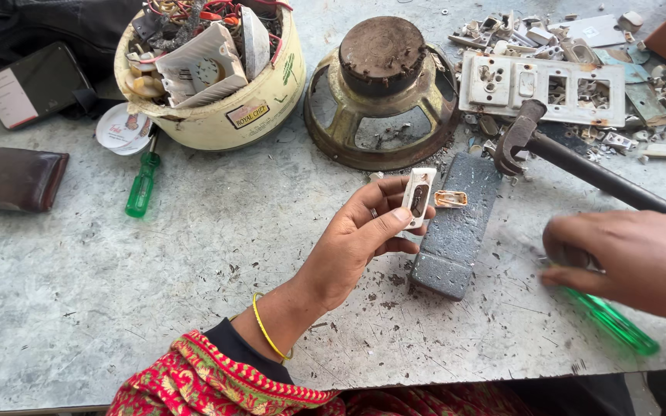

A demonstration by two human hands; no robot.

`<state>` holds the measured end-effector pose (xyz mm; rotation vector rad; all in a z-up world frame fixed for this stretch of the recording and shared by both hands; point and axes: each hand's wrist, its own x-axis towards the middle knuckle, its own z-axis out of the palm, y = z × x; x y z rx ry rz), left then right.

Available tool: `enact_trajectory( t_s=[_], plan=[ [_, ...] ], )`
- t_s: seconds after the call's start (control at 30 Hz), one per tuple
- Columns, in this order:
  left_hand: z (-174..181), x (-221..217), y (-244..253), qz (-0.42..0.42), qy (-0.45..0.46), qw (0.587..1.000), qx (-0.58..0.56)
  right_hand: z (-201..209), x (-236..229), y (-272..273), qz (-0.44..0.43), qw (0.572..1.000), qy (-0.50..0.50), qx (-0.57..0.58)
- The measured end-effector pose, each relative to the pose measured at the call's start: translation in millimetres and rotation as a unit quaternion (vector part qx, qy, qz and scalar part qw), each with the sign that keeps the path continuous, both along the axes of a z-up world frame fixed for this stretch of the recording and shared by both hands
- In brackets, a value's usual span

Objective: The person disassembles a small white electrical component using a screwdriver and hammer. They remove internal parts, place them on the table, and then reassemble the component by inserting parts back and tightening screws.

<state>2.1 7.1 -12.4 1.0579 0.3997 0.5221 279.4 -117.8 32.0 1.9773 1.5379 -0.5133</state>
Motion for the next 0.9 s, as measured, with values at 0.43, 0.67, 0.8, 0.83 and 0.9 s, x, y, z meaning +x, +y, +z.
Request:
enact_trajectory(
  t_s=[0.43,0.67,0.8,0.83,0.9],
  plan=[
    [6,1,-7,-0.046,-0.001,0.999,0.028,-23,-28,-11,0.190,0.829,0.250,0.462],
    [16,1,-11,-0.081,-0.005,0.996,0.047,-16,-32,-7,0.235,0.799,0.197,0.518],
    [15,2,-16,-0.075,0.016,0.995,0.071,-13,-35,-5,0.260,0.782,0.183,0.536],
    [15,4,-18,-0.065,0.030,0.994,0.080,-13,-35,-6,0.269,0.779,0.178,0.537],
    [13,5,-21,-0.045,0.054,0.991,0.115,-15,-35,-6,0.294,0.773,0.175,0.534]
  ],
)
